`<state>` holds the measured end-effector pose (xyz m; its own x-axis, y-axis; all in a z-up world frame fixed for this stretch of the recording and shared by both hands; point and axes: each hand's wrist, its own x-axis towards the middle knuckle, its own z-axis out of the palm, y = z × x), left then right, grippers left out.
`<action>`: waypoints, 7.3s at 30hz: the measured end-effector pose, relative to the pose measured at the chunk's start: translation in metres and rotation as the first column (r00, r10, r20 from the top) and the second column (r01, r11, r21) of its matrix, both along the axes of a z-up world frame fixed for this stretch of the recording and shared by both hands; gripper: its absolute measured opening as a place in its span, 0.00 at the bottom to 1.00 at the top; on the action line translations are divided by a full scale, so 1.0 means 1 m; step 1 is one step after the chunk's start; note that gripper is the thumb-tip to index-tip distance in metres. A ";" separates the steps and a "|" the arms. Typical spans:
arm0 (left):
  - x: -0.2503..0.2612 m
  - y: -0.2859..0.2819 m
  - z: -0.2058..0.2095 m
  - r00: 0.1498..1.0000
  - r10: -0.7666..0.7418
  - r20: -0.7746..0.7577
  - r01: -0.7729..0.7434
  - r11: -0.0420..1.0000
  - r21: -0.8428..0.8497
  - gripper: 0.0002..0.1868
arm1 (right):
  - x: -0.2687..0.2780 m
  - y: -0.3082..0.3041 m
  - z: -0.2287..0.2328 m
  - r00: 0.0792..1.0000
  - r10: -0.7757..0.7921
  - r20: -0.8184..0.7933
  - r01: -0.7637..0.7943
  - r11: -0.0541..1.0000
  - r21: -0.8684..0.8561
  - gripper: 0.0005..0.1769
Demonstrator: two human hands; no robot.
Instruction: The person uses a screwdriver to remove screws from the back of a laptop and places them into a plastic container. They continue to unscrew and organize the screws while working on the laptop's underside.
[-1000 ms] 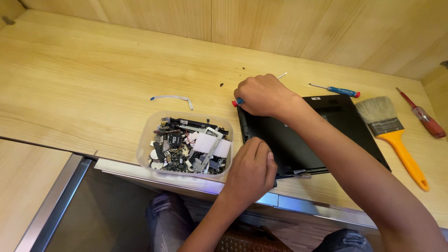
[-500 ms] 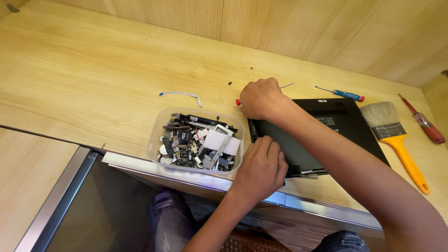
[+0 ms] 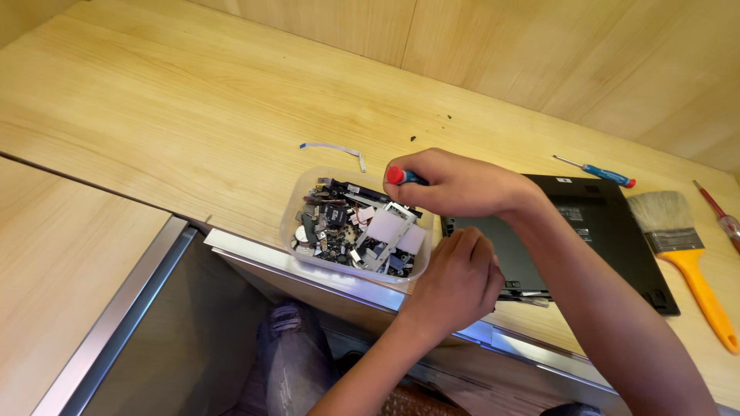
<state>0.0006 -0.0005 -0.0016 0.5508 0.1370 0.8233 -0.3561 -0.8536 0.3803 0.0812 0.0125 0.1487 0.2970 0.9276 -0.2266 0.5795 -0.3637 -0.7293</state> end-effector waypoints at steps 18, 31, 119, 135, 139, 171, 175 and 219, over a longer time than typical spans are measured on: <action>-0.004 0.006 0.003 0.979 -0.150 -0.135 0.151 0.988 0.002 0.09 | 0.095 -0.119 -0.041 0.889 -0.458 0.003 0.451 0.875 0.174 0.12; 0.027 -0.062 0.011 0.925 0.114 -0.362 -0.040 0.978 0.206 0.05 | 0.115 -0.277 -0.071 0.426 -0.864 0.270 0.870 0.473 0.140 0.14; -0.012 0.006 0.027 0.991 -0.033 -0.132 0.024 0.997 -0.067 0.03 | 0.048 -0.253 -0.065 0.904 -0.388 0.180 0.368 0.920 0.136 0.02; -0.008 0.013 0.022 0.998 -0.040 -0.039 0.043 0.995 0.086 0.03 | 0.084 -0.162 -0.061 0.935 -0.003 0.356 0.110 0.954 -0.280 0.05; -0.009 0.013 0.019 0.999 -0.030 -0.023 0.032 0.996 0.086 0.04 | 0.081 -0.161 -0.061 0.918 -0.004 0.396 0.125 0.952 -0.280 0.04; -0.110 0.124 0.065 0.966 -0.012 -0.259 -0.087 0.926 -0.368 0.05 | -0.018 -0.021 -0.076 0.876 0.067 0.477 -0.197 0.954 0.227 0.12; -0.108 0.120 0.066 0.966 0.008 -0.259 -0.105 0.925 -0.366 0.04 | -0.016 -0.047 -0.065 0.903 -0.023 0.429 -0.164 0.905 0.392 0.12; -0.008 -0.064 0.032 0.701 -0.634 0.327 -0.005 -0.462 -0.887 0.04 | -0.076 -0.210 -0.115 0.569 -0.637 -0.520 0.608 -0.101 0.788 0.12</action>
<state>-0.0076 -0.0642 0.0305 0.9726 0.0977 -0.2109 0.0259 0.8561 0.5161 0.0055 -0.1971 0.0336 0.8581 -0.1092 0.5017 0.5130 0.2251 -0.8284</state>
